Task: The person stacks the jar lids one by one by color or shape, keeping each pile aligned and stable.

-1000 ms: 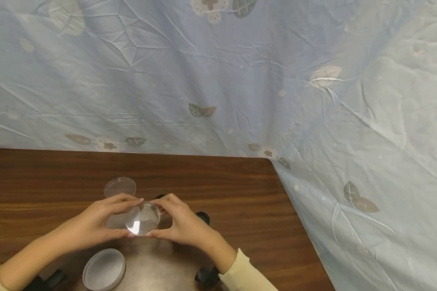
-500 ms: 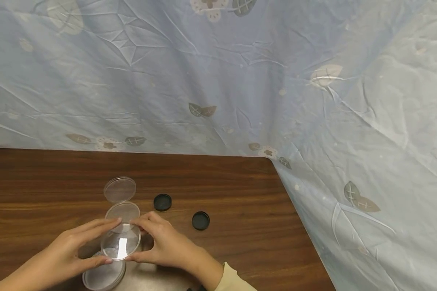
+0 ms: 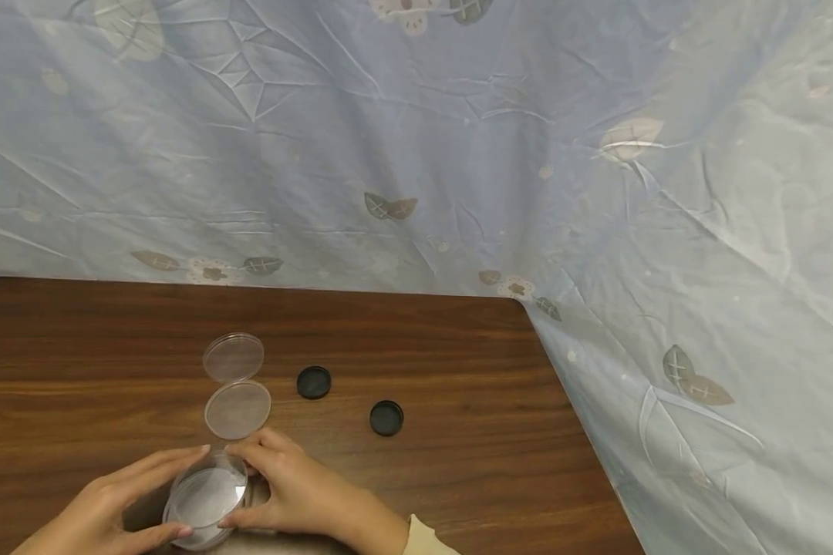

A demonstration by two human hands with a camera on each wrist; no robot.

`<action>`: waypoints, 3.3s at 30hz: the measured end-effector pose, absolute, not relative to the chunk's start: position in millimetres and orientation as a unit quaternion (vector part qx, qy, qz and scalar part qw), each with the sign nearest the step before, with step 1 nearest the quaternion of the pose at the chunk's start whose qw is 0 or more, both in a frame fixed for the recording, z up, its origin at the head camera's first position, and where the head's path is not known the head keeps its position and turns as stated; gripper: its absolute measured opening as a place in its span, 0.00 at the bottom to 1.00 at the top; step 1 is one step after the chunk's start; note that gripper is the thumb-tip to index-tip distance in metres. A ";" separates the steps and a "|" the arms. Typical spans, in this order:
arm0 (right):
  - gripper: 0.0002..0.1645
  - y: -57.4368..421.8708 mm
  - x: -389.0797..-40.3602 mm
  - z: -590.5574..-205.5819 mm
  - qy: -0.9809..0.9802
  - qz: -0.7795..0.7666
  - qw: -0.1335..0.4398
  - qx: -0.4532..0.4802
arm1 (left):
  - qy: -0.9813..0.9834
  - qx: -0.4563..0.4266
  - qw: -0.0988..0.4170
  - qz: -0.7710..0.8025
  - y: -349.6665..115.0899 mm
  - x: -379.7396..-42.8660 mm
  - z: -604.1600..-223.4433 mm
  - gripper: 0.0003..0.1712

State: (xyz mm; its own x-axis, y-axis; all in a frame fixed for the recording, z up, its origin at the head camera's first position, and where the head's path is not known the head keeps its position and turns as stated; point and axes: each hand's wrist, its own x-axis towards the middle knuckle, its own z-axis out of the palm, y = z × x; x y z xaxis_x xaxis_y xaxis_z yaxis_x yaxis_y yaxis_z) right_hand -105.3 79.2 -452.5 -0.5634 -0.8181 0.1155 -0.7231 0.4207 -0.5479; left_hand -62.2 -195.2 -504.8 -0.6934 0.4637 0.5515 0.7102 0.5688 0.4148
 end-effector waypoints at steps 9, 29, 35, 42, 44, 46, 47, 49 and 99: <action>0.46 75.5 -103.8 -458.5 0.837 -0.268 0.072 -0.472 | -0.882 -0.300 0.201 -0.302 -195.4 -52.8 -512.0 0.55; 0.44 74.3 -102.5 -460.4 0.834 -0.262 0.068 -0.481 | -0.897 -0.260 0.186 -0.304 -193.9 -39.4 -514.2 0.58; 0.44 74.4 -102.7 -462.6 0.833 -0.265 0.081 -0.479 | -0.893 -0.265 0.193 -0.308 -194.3 -38.8 -513.9 0.57; 0.44 73.2 -102.5 -465.5 0.831 -0.264 0.076 -0.484 | -0.891 -0.265 0.198 -0.311 -194.9 -37.6 -513.4 0.57; 0.44 72.9 -102.2 -465.9 0.830 -0.263 0.072 -0.486 | -0.890 -0.264 0.199 -0.312 -194.8 -37.3 -513.3 0.57; 0.44 73.0 -101.8 -466.1 0.830 -0.262 0.069 -0.487 | -0.890 -0.264 0.198 -0.314 -194.3 -36.9 -513.1 0.57; 0.44 73.1 -101.6 -466.1 0.831 -0.262 0.069 -0.486 | -0.890 -0.263 0.199 -0.316 -194.1 -36.7 -512.9 0.57; 0.45 73.2 -101.3 -466.0 0.832 -0.261 0.070 -0.485 | -0.889 -0.262 0.197 -0.318 -193.6 -36.3 -512.5 0.57; 0.38 91.4 -135.7 -465.3 0.852 -0.308 0.067 -0.418 | -0.885 -0.188 0.175 -0.388 -215.7 -72.3 -483.9 0.40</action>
State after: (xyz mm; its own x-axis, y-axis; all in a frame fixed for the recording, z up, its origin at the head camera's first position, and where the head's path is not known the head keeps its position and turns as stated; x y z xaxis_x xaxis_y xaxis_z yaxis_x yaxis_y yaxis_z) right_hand -135.7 91.4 -465.3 -0.6419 -0.7534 0.1428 -0.6709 0.4617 -0.5803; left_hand -72.3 -215.7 -483.9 -0.8679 0.1975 0.4558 0.4690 0.6279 0.6211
